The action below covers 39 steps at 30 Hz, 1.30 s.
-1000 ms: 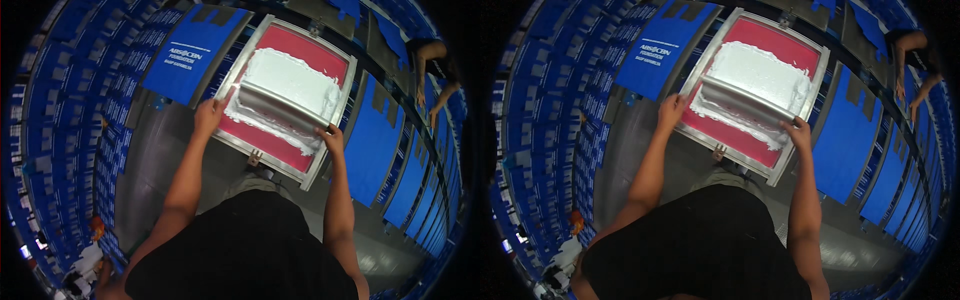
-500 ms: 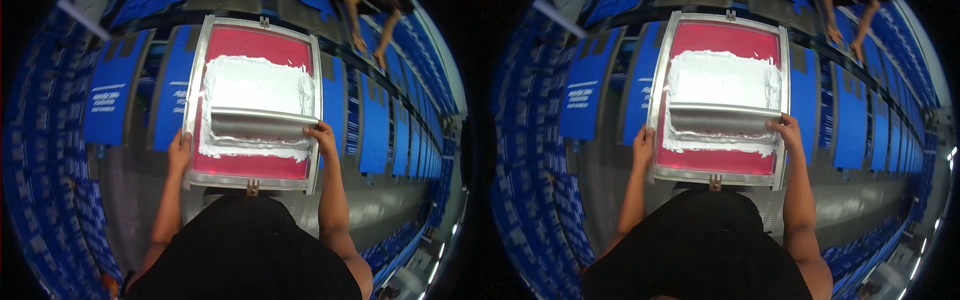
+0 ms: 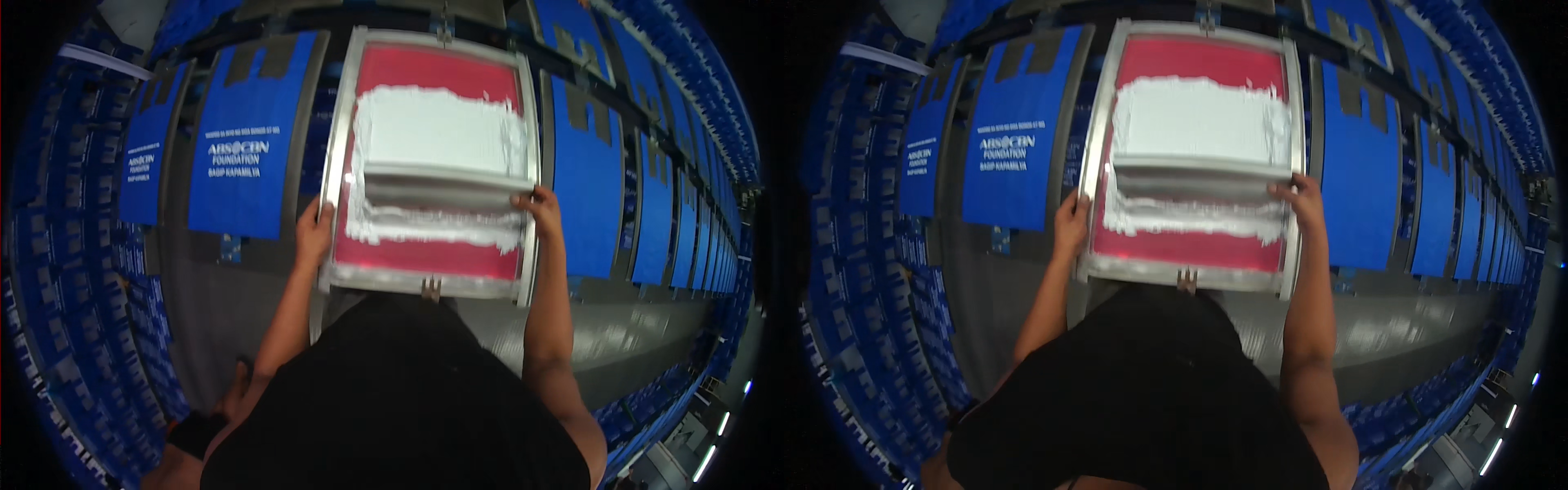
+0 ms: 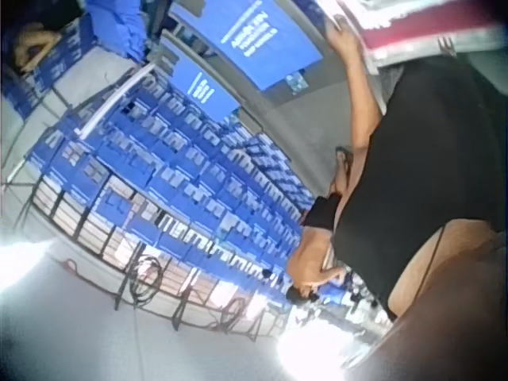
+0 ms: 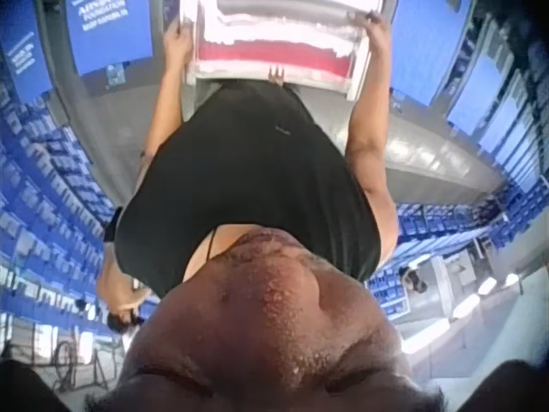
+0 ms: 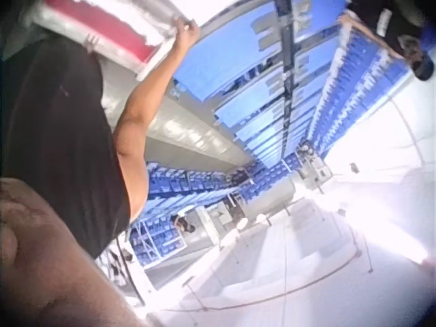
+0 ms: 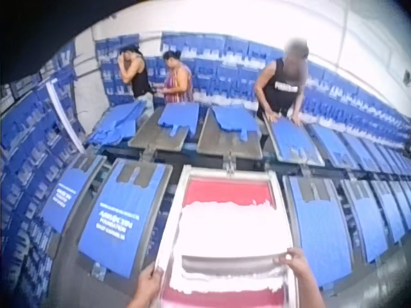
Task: The person uses a squeegee to spread white ink evenly across a screen printing frame held in a vertical position. The person repeatedly moves the squeegee back and forth to ensure the ink covers the entire mesh area of the frame.
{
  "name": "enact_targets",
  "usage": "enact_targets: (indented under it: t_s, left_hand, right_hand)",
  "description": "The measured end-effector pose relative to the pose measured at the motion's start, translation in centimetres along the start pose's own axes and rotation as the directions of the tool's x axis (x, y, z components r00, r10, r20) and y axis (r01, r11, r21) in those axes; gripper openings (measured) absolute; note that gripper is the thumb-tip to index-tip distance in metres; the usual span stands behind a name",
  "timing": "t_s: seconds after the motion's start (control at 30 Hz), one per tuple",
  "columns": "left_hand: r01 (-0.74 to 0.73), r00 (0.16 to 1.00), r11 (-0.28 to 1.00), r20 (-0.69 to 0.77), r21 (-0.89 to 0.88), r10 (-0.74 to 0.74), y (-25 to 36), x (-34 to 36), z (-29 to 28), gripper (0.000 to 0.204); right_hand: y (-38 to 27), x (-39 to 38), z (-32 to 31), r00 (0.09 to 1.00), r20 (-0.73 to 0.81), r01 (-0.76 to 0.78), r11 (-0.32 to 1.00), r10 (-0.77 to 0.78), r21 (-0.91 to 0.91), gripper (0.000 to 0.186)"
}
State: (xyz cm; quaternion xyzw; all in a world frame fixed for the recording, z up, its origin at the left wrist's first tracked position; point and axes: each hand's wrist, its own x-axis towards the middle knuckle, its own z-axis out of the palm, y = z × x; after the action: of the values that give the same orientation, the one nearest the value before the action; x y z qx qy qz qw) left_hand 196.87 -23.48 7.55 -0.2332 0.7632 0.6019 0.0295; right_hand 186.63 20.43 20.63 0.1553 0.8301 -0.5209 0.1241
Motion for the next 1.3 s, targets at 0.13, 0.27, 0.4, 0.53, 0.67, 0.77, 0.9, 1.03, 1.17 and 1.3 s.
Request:
enact_targets:
  t_s: [0.13, 0.27, 0.4, 0.53, 0.67, 0.77, 0.9, 1.03, 1.17, 1.3]
  left_hand:
    - [0.082, 0.997, 0.997, -0.005, -0.004, -0.082, 2.9, 0.2, 1.2, 0.045]
    - [0.09, 0.995, 0.995, -0.044, -0.038, -0.091, 0.8, 1.1, 2.2, 0.048]
    - [0.135, 0.991, 0.987, 0.028, -0.089, -0.133, 0.9, 0.7, 2.4, 0.056]
    - [0.136, 0.99, 0.988, 0.049, -0.079, -0.132, 1.1, 0.2, 2.5, 0.055]
    - [0.07, 0.997, 0.992, -0.015, -0.101, -0.072, -1.8, 0.8, 3.3, 0.046]
    - [0.039, 0.999, 0.999, -0.017, -0.008, -0.039, 0.0, 1.0, 3.2, 0.039]
    - [0.008, 1.0, 1.0, -0.028, -0.01, -0.009, 0.6, 1.3, 2.7, 0.042]
    - [0.011, 0.999, 0.999, -0.05, 0.03, -0.01, 0.5, 0.4, 2.2, 0.048]
    - [0.012, 0.998, 0.999, -0.065, 0.052, -0.009, -0.3, 0.5, 2.9, 0.052]
    - [0.138, 0.99, 0.987, -0.034, 0.084, -0.135, 0.4, 0.9, 2.4, 0.055]
  right_hand:
    - [1.7, 0.8, -0.9, 0.998, 0.058, -0.033, 0.999, 0.035, -0.036, 0.047]
    - [2.9, 1.9, -0.6, 0.989, 0.145, -0.007, 0.99, -0.014, 0.144, 0.041]
    - [3.7, 1.2, -0.8, 0.991, 0.13, -0.034, 0.99, 0.016, 0.134, 0.04]
    - [3.2, 0.6, -1.1, 0.99, 0.138, -0.039, 0.993, 0.024, 0.109, 0.04]
    - [2.6, 0.9, -1.0, 0.992, 0.127, -0.019, 0.999, 0.013, 0.044, 0.041]
    - [2.9, 0.5, -1.1, 0.997, 0.083, 0.003, 1.0, -0.005, 0.021, 0.038]
    - [3.3, 1.0, -1.0, 0.993, 0.105, 0.042, 0.997, -0.049, 0.069, 0.038]
    - [4.5, 0.8, -1.1, 0.989, 0.138, 0.045, 0.993, -0.061, 0.111, 0.037]
    - [5.0, 0.9, -1.6, 0.984, 0.171, 0.032, 0.995, -0.047, 0.09, 0.038]
    - [3.9, 0.8, -1.4, 0.977, 0.207, 0.041, 0.999, -0.038, -0.008, 0.031]
